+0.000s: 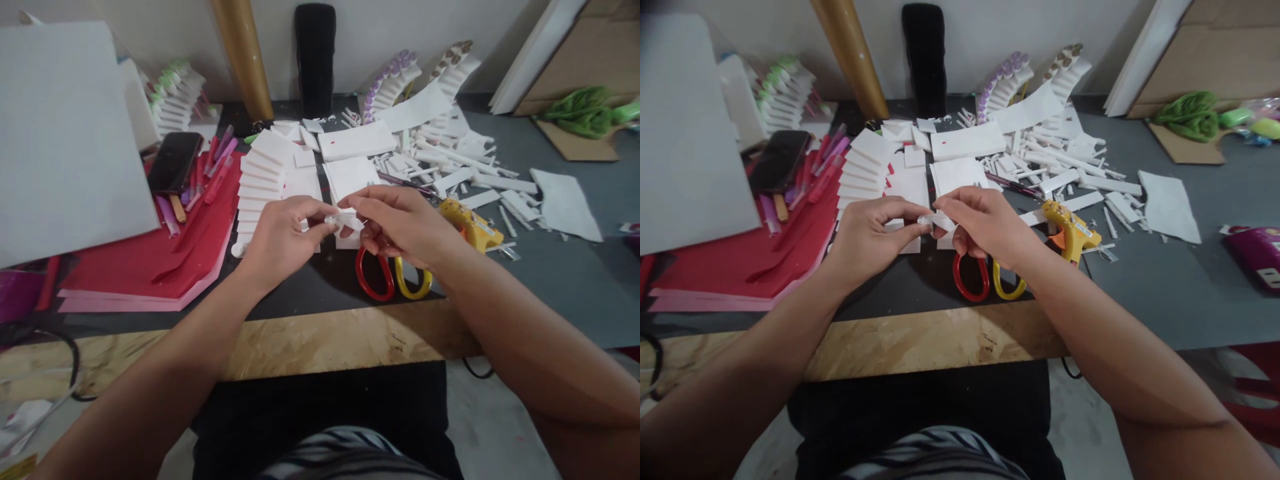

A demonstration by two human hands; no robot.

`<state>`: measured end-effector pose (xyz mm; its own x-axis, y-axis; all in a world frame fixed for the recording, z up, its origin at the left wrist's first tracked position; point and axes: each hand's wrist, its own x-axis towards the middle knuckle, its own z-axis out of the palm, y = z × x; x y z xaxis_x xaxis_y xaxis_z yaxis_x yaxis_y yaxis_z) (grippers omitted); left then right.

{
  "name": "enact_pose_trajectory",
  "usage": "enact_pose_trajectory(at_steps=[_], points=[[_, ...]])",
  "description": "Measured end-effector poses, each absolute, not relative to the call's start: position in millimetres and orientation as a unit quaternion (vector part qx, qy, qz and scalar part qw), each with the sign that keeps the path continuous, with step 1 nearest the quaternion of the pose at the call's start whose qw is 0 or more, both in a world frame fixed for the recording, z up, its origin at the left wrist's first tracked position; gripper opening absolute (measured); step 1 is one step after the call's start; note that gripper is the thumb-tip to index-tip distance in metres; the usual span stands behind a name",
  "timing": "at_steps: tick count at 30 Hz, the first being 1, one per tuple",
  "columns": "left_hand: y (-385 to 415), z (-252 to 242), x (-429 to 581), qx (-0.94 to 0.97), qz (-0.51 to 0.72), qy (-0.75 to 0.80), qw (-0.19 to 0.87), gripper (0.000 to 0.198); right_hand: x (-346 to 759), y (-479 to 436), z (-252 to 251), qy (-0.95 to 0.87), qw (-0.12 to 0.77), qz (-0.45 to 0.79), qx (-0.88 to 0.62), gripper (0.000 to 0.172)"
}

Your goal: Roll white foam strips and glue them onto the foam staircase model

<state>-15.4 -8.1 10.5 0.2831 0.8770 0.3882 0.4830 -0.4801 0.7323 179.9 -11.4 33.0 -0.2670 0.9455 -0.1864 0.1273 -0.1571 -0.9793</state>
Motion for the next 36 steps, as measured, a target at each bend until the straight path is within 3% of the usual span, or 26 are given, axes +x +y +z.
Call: enact_pose_trajectory(at_steps=[4,11,14,18,24,30,36], points=[[-7,8,-16,0.791,0.390,0.421,0.211,0.012,178,-8,30,-0.476,0.357,0.643,-0.483,0.024],[-7,8,-17,0.790,0.383,0.430,0.211,0.014,182,-10,30,-0.516,0.348,0.615,-0.484,0.029],[-8,10,-16,0.785,0.380,0.436,0.223,0.014,184,-10,30,-0.603,0.322,0.532,-0.500,0.026],[-10,11,-13,0.773,0.375,0.454,0.236,0.013,184,-11,27,-0.752,0.295,0.323,-0.493,0.021],[-11,13,-12,0.733,0.383,0.484,0.285,0.013,179,-18,18,-0.821,0.285,0.114,-0.481,0.022],[-11,13,-15,0.719,0.395,0.477,0.315,0.011,180,-18,15,-0.874,0.253,0.066,-0.410,0.023],[-12,12,-16,0.755,0.380,0.472,0.251,0.010,184,-14,13,-0.885,0.278,0.079,-0.364,0.019]])
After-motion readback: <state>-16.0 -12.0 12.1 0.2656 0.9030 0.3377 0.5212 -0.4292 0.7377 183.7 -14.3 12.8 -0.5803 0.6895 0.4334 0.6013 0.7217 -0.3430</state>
